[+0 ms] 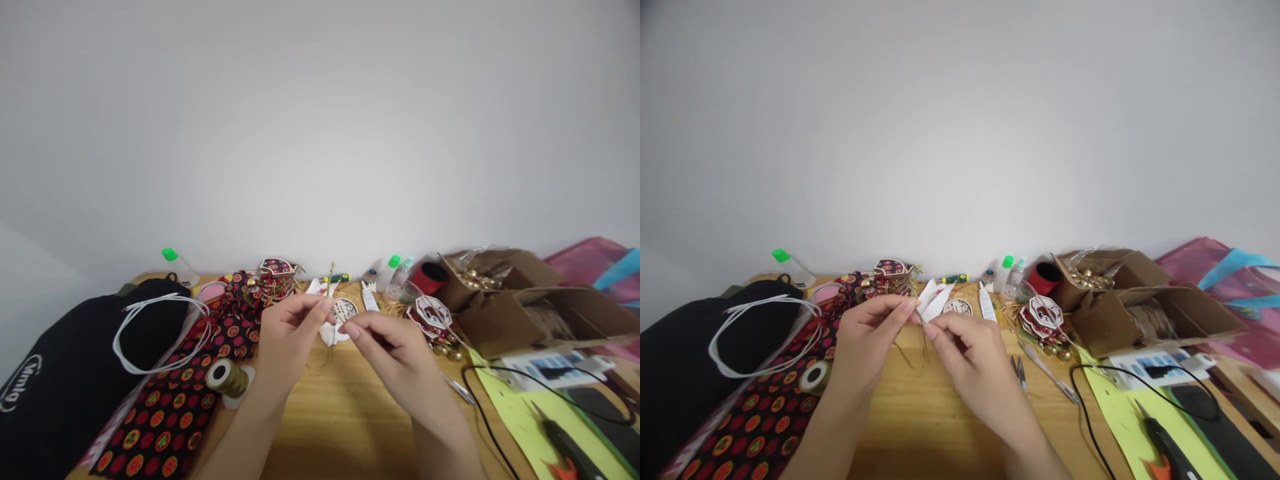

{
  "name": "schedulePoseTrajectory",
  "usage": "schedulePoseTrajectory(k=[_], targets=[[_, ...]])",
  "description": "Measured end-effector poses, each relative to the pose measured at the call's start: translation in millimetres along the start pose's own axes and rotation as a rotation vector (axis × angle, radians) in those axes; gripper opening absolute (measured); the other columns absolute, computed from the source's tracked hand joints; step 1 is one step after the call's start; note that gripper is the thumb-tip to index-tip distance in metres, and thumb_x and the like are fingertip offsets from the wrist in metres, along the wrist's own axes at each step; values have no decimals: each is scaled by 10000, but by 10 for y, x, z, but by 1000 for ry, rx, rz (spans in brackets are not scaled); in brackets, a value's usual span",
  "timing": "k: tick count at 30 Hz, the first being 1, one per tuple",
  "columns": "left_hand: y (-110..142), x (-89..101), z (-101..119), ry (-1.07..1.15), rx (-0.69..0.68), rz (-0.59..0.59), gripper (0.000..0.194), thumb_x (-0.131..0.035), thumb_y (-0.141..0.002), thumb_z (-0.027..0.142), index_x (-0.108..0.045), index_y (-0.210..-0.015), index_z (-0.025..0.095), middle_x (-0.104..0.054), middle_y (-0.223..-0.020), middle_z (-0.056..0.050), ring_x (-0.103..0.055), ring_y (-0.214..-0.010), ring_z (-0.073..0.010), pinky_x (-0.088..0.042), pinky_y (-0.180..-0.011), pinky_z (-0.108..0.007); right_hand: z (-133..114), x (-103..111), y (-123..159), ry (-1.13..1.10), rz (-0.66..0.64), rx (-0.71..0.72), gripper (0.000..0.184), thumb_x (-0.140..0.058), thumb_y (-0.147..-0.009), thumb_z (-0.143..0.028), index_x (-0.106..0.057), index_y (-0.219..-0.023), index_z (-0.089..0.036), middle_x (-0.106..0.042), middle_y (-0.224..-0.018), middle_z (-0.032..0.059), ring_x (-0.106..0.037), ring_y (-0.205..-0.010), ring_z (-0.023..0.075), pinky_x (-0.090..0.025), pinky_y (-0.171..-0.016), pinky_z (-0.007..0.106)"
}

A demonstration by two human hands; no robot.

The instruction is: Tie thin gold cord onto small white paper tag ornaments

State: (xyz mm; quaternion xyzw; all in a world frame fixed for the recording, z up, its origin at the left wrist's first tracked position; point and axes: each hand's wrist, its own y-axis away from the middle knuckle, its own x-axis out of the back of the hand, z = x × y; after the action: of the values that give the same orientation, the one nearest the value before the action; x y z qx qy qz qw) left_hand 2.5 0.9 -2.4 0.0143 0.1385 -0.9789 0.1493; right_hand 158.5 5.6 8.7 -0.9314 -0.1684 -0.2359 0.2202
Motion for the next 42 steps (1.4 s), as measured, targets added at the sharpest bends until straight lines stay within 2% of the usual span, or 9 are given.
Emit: schedulePoseTrajectory(k=[8, 13, 19, 21, 24, 26, 32, 38, 42], targets=[[5, -19, 50, 94, 67, -17, 169, -692, -762, 247, -716, -614, 169, -627, -514, 2, -570, -539, -131, -463, -552, -232, -80, -152, -8, 52, -177, 145, 313, -486, -946, -184, -574, -646, -182, -567, -610, -3, -495, -566, 127, -369, -572, 244], [-5, -8, 29, 153, 92, -52, 165, -690, -762, 259, -703, -623, 171, -644, -556, -3, -519, -511, -108, -415, -509, -219, -32, -258, -50, 193, -228, 107, 276, -502, -918, -129, -645, -685, -169, -679, -694, 55, -600, -642, 175, -418, -621, 273], [-9, 7, 55, 73, 23, -38, 208, -667, -769, 227, -642, -573, 161, -597, -534, 16, -491, -515, -96, -397, -526, -208, 52, -114, -69, 386, -423, 121, 165, -601, -823, -87, -651, -692, -173, -687, -765, 64, -623, -791, 228, -450, -758, 337], [-3, 10, 61, 44, 2, -34, 208, -648, -785, 221, -641, -586, 162, -603, -550, 14, -506, -531, -100, -407, -538, -205, 61, -52, -57, 286, -277, 78, 109, -595, -835, -101, -667, -829, -182, -695, -861, 72, -621, -861, 236, -457, -809, 360], [16, 10, 67, -11, -5, -57, 214, -631, -806, 223, -639, -601, 164, -599, -563, 14, -507, -534, -102, -400, -520, -198, 69, -22, -38, -23, 106, 26, 152, -569, -905, -209, -619, -1049, -216, -656, -1069, 80, -581, -1047, 227, -436, -929, 365], [32, 4, 77, -50, -19, -111, 222, -626, -814, 219, -636, -598, 164, -592, -559, 17, -501, -531, -100, -393, -512, -193, 75, -38, -31, -267, 229, -31, 176, -548, -937, -287, -587, -1105, -253, -631, -1105, 61, -569, -1080, 203, -448, -931, 333], [65, -27, 92, -99, -74, -218, 208, -610, -825, 182, -657, -624, 160, -631, -581, 20, -532, -551, -94, -410, -547, -180, 45, -100, -59, -728, 48, -99, 133, -579, -927, -357, -615, -1027, -277, -607, -930, -2, -586, -852, 130, -500, -796, 225], [80, -38, 58, -129, -106, -236, 152, -602, -822, 172, -688, -698, 150, -650, -605, 10, -556, -568, -106, -429, -552, -184, 8, -171, -70, -722, 18, -137, 125, -589, -918, -332, -630, -1012, -259, -600, -887, -13, -556, -798, 119, -483, -749, 214], [91, -44, 43, -196, -150, -209, 160, -584, -834, 155, -698, -722, 146, -688, -672, -8, -594, -630, -122, -451, -598, -195, 24, -241, -81, -574, 139, -96, 116, -589, -908, -314, -660, -945, -231, -619, -823, 1, -558, -762, 140, -471, -704, 245]])
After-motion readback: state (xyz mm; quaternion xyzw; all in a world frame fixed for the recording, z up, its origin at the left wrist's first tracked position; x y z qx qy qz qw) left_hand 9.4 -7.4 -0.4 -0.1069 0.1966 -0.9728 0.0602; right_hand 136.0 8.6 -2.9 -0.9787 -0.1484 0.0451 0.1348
